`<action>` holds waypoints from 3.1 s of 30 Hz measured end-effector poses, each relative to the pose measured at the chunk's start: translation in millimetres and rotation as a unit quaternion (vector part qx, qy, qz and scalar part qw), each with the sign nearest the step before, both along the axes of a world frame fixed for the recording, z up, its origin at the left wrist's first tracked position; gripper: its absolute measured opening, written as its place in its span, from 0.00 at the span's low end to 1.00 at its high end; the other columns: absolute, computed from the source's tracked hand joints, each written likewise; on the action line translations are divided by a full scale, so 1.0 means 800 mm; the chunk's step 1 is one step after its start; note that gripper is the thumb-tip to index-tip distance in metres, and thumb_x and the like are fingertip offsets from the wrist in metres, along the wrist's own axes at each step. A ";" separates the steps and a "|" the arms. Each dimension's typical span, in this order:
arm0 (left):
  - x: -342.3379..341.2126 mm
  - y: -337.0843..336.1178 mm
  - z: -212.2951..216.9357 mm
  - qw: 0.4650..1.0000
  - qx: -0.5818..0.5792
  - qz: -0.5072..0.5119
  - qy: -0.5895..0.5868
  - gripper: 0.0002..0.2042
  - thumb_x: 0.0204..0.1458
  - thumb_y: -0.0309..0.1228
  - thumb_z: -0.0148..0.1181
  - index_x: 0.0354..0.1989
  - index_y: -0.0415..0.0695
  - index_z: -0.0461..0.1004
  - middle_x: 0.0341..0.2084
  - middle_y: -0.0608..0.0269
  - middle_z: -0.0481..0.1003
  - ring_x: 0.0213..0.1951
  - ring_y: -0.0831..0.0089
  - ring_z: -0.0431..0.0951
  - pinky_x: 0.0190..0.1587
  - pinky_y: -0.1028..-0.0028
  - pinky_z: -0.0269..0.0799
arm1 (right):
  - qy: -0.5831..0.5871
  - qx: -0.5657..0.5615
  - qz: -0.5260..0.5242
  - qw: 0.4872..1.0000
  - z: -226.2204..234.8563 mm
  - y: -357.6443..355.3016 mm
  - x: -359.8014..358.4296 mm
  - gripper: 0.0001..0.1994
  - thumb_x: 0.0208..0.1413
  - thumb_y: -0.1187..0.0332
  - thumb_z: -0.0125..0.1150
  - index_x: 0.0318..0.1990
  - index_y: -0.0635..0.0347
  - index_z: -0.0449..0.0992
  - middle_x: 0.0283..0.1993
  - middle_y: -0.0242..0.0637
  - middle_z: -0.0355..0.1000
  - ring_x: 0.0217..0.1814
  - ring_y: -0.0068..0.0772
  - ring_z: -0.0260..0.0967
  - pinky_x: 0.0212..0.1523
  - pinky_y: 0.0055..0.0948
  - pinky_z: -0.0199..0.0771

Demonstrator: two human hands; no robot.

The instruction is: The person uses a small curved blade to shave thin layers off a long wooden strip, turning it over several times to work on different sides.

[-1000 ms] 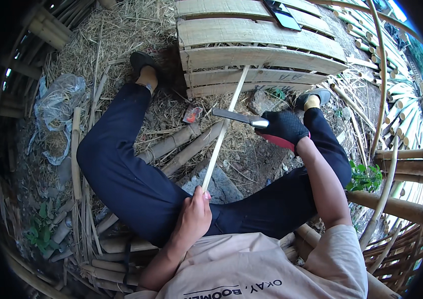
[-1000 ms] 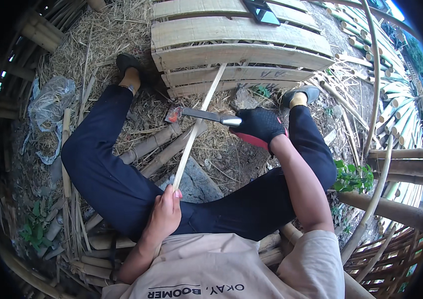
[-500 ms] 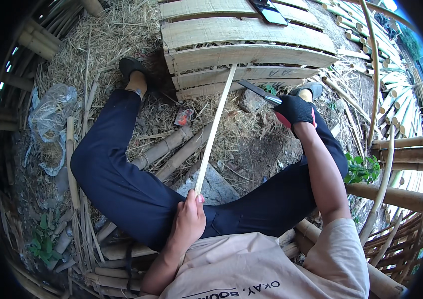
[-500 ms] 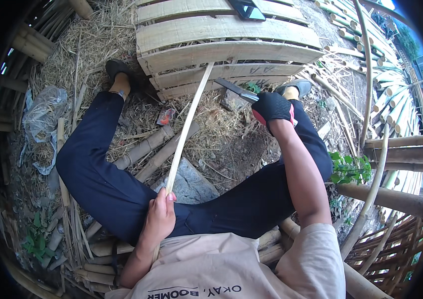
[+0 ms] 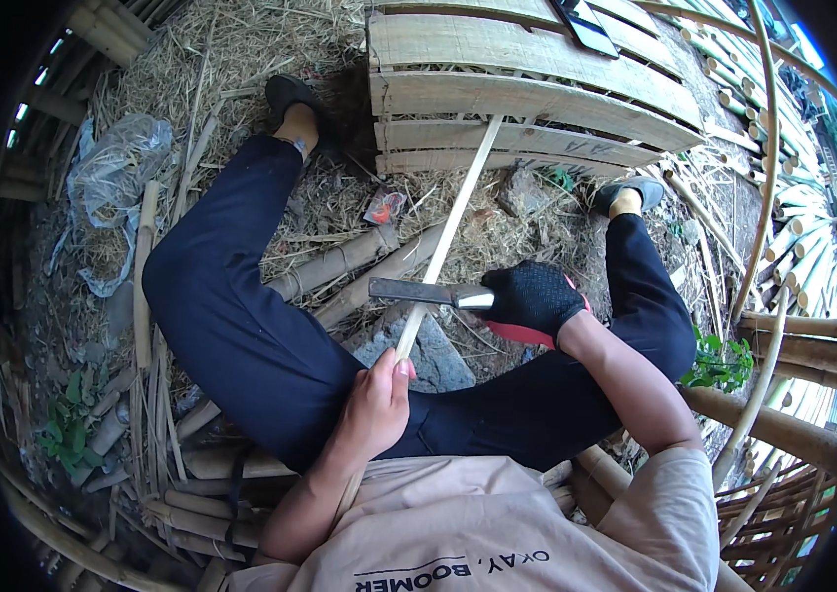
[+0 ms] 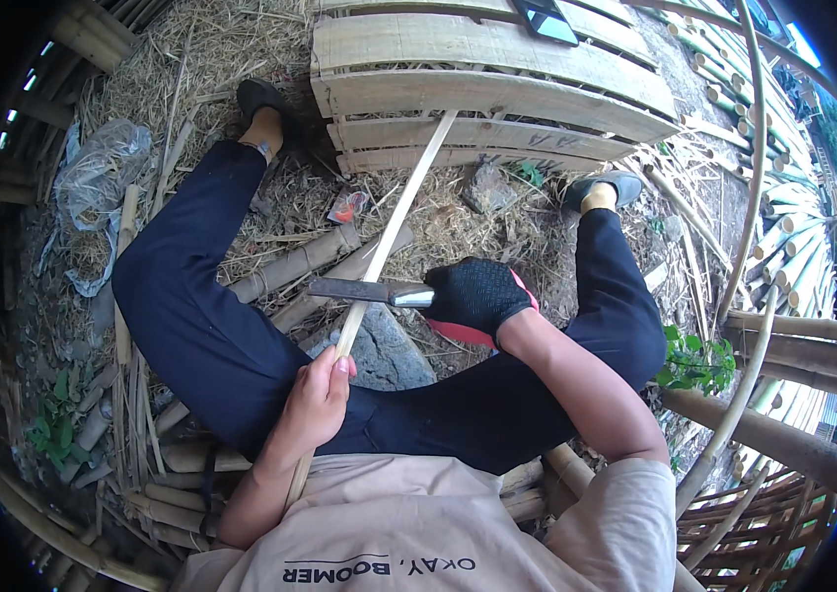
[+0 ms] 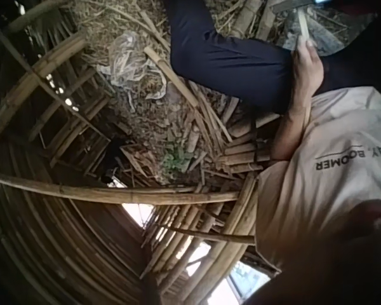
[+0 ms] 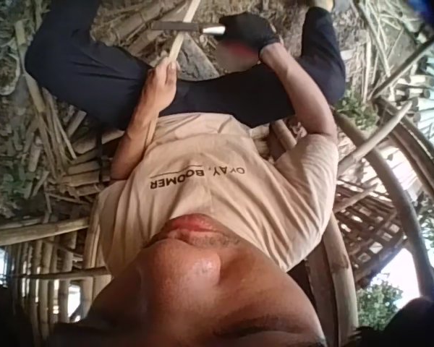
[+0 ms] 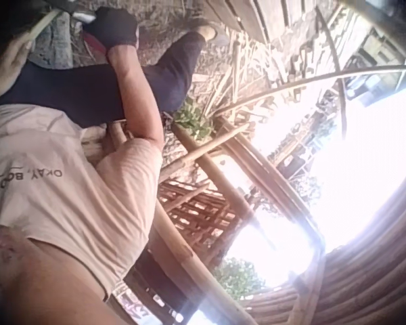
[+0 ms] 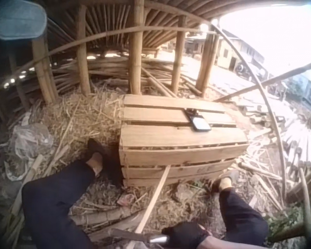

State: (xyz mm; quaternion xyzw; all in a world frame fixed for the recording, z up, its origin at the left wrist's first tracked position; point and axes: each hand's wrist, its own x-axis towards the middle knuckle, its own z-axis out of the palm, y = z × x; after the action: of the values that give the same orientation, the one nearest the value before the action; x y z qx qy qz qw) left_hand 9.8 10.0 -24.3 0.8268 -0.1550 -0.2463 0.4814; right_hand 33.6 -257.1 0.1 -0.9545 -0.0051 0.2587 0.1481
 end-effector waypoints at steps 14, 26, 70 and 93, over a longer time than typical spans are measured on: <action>-0.015 -0.002 -0.001 0.996 0.066 -0.014 -0.064 0.09 0.68 0.30 0.46 0.36 0.40 0.68 0.25 0.47 0.74 0.29 0.43 0.74 0.35 0.50 0.66 | -0.074 -0.147 -0.214 0.963 -0.022 -0.122 0.040 0.15 0.52 0.60 0.56 0.41 0.52 0.85 0.40 0.50 0.81 0.44 0.54 0.80 0.48 0.47 0.79; -0.008 -0.001 -0.007 1.000 -0.003 0.003 -0.001 0.09 0.68 0.28 0.46 0.35 0.38 0.67 0.20 0.46 0.72 0.24 0.46 0.76 0.27 0.57 0.65 | -0.041 -0.012 -0.116 0.992 -0.003 -0.038 0.009 0.18 0.54 0.48 0.66 0.44 0.50 0.83 0.38 0.48 0.81 0.42 0.54 0.80 0.46 0.45 0.78; -0.018 -0.006 0.002 0.991 0.132 -0.027 -0.009 0.10 0.69 0.34 0.45 0.42 0.40 0.68 0.31 0.43 0.75 0.35 0.38 0.73 0.42 0.46 0.67 | -0.031 -0.137 -0.175 0.974 -0.016 -0.096 0.045 0.16 0.51 0.59 0.56 0.40 0.54 0.85 0.40 0.50 0.81 0.44 0.54 0.80 0.48 0.46 0.79; -0.025 -0.005 -0.005 0.988 0.130 -0.021 -0.082 0.07 0.67 0.30 0.48 0.43 0.38 0.66 0.22 0.34 0.72 0.25 0.36 0.73 0.30 0.44 0.68 | 0.016 -0.068 -0.061 0.996 -0.005 -0.017 0.027 0.13 0.50 0.58 0.59 0.39 0.47 0.85 0.39 0.46 0.82 0.43 0.50 0.81 0.48 0.46 0.80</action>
State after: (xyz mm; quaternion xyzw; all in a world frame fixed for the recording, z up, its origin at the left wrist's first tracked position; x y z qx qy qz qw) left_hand -9.8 5.9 -28.5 0.8964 -0.1780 -0.2055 0.3501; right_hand 54.9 -270.5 -3.7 -0.9568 0.0728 0.2638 0.0983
